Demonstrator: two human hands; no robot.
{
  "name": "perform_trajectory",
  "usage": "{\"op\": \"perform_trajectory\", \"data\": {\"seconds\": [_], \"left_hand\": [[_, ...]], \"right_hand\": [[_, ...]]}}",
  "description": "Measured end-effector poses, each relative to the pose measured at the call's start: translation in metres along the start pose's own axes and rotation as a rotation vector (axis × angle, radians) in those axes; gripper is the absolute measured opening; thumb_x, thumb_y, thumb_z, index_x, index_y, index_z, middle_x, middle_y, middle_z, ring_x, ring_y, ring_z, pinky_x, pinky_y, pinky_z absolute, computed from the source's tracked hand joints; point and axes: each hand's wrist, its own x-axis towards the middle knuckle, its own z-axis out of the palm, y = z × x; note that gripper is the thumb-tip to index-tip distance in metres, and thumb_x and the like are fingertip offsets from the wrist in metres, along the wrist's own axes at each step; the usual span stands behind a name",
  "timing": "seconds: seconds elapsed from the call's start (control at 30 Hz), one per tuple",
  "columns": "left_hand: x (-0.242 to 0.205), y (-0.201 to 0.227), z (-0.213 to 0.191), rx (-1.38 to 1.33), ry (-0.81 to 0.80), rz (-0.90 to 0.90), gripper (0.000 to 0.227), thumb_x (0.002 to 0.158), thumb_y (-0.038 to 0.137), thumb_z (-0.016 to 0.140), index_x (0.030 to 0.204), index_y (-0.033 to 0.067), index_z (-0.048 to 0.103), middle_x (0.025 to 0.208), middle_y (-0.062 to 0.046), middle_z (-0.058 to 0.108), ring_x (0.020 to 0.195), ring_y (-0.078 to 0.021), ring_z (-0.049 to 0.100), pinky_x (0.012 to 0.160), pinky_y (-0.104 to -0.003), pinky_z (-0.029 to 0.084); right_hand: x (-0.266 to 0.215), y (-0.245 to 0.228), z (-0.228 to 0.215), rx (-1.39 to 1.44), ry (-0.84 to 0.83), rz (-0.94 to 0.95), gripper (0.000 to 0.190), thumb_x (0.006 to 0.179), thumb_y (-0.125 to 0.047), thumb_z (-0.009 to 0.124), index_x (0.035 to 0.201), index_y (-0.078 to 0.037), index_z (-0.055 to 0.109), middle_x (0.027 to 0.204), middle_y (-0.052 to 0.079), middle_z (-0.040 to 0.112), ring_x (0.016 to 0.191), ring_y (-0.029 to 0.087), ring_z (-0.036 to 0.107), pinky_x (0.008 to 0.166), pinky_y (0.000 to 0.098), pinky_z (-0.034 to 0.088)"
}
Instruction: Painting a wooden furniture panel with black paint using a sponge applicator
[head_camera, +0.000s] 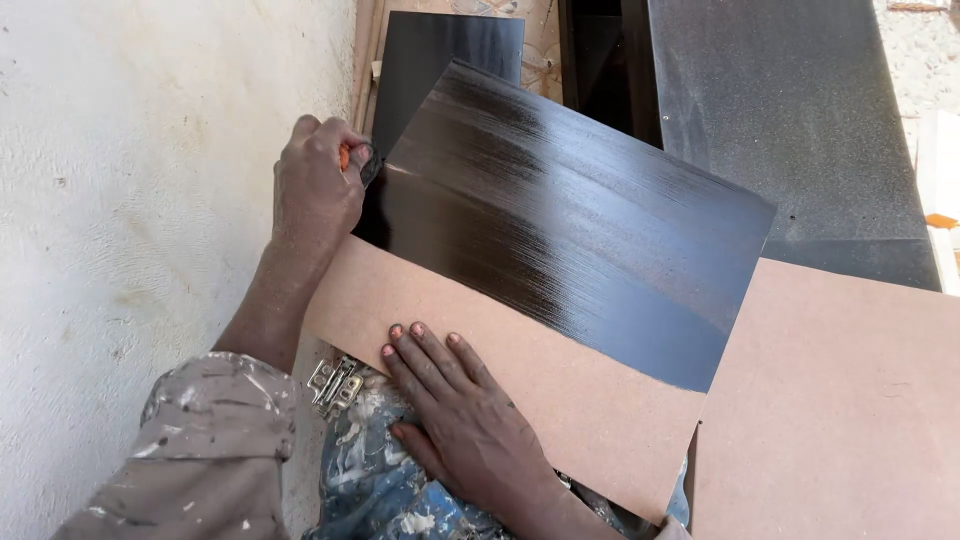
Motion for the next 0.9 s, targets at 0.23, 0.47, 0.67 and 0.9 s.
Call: {"op": "perform_trajectory", "data": {"seconds": [0.23, 0.47, 0.67, 0.9], "left_hand": [[-0.073, 0.191, 0.102, 0.027, -0.292, 0.128, 0.027, 0.088, -0.009, 0.06, 0.103, 0.0099, 0.072, 0.111, -0.011, 0.062, 0.082, -0.0168, 0.064, 0.074, -0.029, 0.06], [-0.126, 0.269, 0.132, -0.23, -0.547, 0.675, 0.019, 0.094, 0.004, 0.061, 0.112, 0.0007, 0.066, 0.107, -0.019, 0.064, 0.08, -0.0218, 0.066, 0.066, -0.028, 0.062], [-0.035, 0.073, 0.099, 0.093, -0.199, 0.209, 0.023, 0.091, -0.003, 0.057, 0.106, 0.0099, 0.07, 0.109, -0.007, 0.066, 0.094, -0.0192, 0.065, 0.079, -0.032, 0.057], [0.02, -0.034, 0.009, -0.025, -0.02, -0.029, 0.01, 0.098, 0.008, 0.073, 0.108, 0.0037, 0.073, 0.095, -0.015, 0.06, 0.075, -0.022, 0.066, 0.06, -0.028, 0.061]], "right_hand": [[-0.017, 0.017, 0.024, -0.146, 0.055, -0.051, 0.053, 0.104, -0.033, 0.043, 0.145, -0.001, 0.051, 0.143, 0.021, 0.058, 0.135, 0.032, 0.05, 0.119, 0.0527, 0.026], [-0.008, 0.038, 0.062, -0.436, 0.128, -0.071, 0.059, 0.11, -0.04, 0.025, 0.164, -0.017, 0.025, 0.174, 0.004, 0.02, 0.16, 0.016, 0.012, 0.13, 0.0421, 0.008], [-0.008, 0.003, 0.008, -0.046, 0.093, -0.014, 0.063, 0.1, -0.035, 0.048, 0.153, -0.001, 0.041, 0.159, 0.018, 0.041, 0.143, 0.031, 0.035, 0.118, 0.0468, 0.022], [0.001, -0.001, 0.003, -0.014, 0.002, 0.011, 0.067, 0.107, -0.047, 0.033, 0.159, -0.006, 0.03, 0.169, 0.013, 0.027, 0.158, 0.028, 0.014, 0.127, 0.0468, 0.003]]}}
